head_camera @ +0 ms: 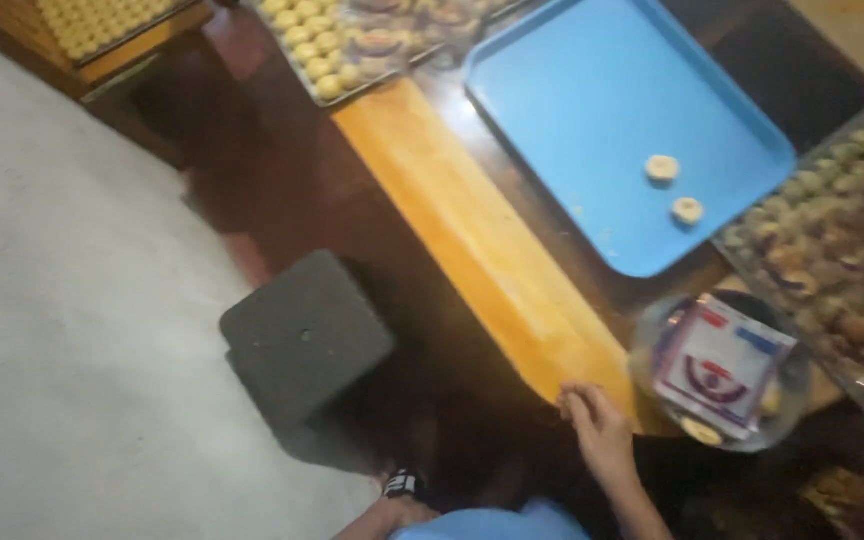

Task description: The person repeatedly picks small round dough balls from a tray, places them into clear plastic bags, and then puts the filled bags into a black bin. The process is repeated multiple times with consistent hand movements.

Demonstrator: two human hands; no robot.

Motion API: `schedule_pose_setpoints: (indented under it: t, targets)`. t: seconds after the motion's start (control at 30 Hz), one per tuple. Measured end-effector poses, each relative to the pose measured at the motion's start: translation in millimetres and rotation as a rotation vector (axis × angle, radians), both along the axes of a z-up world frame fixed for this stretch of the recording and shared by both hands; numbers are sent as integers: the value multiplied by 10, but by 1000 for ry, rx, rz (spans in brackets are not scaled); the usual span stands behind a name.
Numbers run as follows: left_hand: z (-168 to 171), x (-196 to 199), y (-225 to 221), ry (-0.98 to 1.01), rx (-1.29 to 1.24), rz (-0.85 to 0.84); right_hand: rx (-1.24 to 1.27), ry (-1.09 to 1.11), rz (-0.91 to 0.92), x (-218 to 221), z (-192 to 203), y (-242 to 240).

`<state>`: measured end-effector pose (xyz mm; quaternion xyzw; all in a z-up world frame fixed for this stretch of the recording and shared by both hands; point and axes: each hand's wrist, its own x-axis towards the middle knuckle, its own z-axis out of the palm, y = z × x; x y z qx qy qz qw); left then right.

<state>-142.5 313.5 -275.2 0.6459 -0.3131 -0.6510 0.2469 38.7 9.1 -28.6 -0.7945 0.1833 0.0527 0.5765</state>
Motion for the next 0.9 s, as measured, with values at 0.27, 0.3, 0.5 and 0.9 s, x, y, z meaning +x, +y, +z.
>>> schedule_pose_setpoints:
  t: [0.27,0.3,0.5,0.9]
  targets:
    - [-940,362,707,-363,267,169,-350,316,166,782,206,255]
    - [-349,550,589,-332,273,165,-344,347,174,869,323,257]
    - [1677,2518,517,-129,504,610,-29,533,28,1460,807,453]
    - [3128,5604,154,-625,-177,669,293,692,-180,1581,1017,351]
